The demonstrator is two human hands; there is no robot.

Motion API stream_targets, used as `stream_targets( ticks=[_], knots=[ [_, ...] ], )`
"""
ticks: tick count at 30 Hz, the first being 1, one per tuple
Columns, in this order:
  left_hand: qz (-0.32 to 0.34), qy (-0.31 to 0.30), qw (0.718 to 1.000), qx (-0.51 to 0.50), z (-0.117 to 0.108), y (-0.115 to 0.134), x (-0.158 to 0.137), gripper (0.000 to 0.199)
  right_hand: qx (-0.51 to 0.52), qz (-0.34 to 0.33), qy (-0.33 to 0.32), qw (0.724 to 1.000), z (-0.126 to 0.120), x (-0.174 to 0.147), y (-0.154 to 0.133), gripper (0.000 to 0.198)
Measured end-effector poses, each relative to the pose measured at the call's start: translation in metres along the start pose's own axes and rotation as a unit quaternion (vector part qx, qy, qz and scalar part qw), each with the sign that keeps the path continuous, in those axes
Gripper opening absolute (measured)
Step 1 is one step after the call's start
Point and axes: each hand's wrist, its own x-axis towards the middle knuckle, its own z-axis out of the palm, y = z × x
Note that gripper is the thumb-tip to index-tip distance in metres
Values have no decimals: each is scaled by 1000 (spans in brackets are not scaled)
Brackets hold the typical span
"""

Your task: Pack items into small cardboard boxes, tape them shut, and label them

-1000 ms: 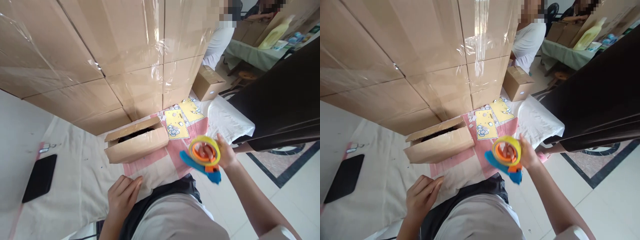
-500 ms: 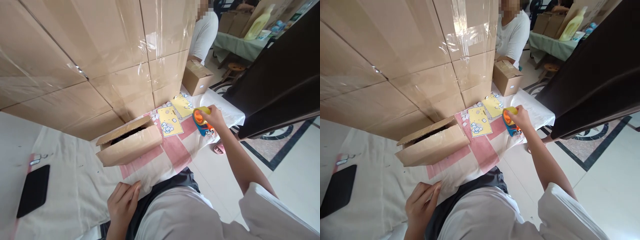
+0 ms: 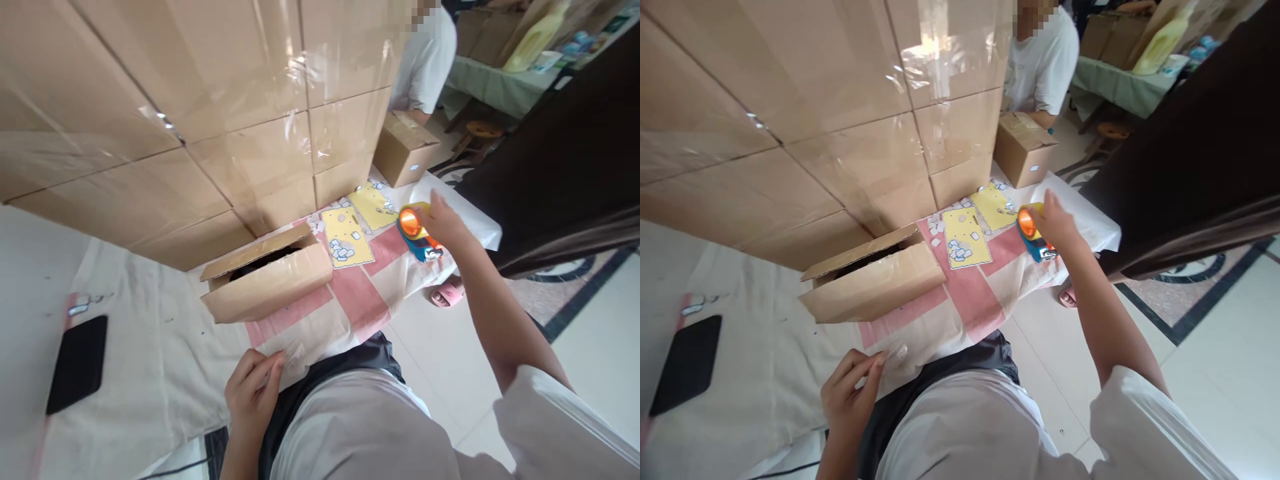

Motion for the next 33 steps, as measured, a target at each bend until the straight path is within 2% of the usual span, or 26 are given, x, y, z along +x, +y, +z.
stream_targets(
  ticks=[2, 3, 4, 5, 6, 8, 10, 12, 15, 17, 19, 23, 25, 28, 31, 33],
  knots=[
    [-63, 11, 997, -52, 3, 6, 4, 17, 44, -99, 82, 991, -12, -14, -25, 60],
    [-91, 18, 993, -78, 5, 9, 7, 16, 94, -163, 116, 975, -18, -26, -42, 52],
    [-112, 27, 988, -103, 6, 12, 12, 16, 154, -217, 130, 955, -23, -41, -62, 42],
    [-125, 38, 984, -123, 7, 14, 17, 15, 207, -273, 115, 932, -28, -57, -84, 33],
    [-130, 48, 981, -138, 8, 16, 22, 15, 253, -337, 85, 903, -31, -75, -106, 23],
    [-123, 63, 978, -154, 9, 18, 31, 15, 319, -430, -46, 843, -33, -108, -148, 19],
    [-110, 66, 978, -163, 8, 20, 37, 15, 340, -456, -161, 806, -29, -135, -181, 31],
    [-107, 62, 978, -168, 6, 22, 38, 15, 320, -452, -249, 794, -20, -151, -202, 48],
    [-129, 65, 974, -174, 2, 22, 34, 17, 255, -477, -325, 776, -6, -161, -214, 66],
    [-155, 77, 968, -180, 1, 20, 29, 16, 222, -521, -329, 756, 1, -164, -213, 68],
    [-182, 87, 959, -199, 2, 18, 25, 14, 200, -565, -284, 748, 7, -165, -212, 57],
    [-230, 92, 927, -282, 12, 18, 18, 17, 193, -615, -145, 750, 11, -162, -214, 18],
    [-240, 94, 915, -312, 16, 19, 17, 19, 197, -629, -132, 741, 6, -159, -216, 12],
    [-240, 95, 914, -312, 18, 22, 18, 18, 215, -620, -156, 738, -2, -152, -217, 15],
    [-279, 33, 917, -284, 15, 26, 25, 18, 244, -599, -164, 745, -5, -147, -215, 16],
    [-337, -24, 901, -271, 10, 30, 31, 23, 244, -605, -153, 742, -3, -146, -214, 16]
  ],
)
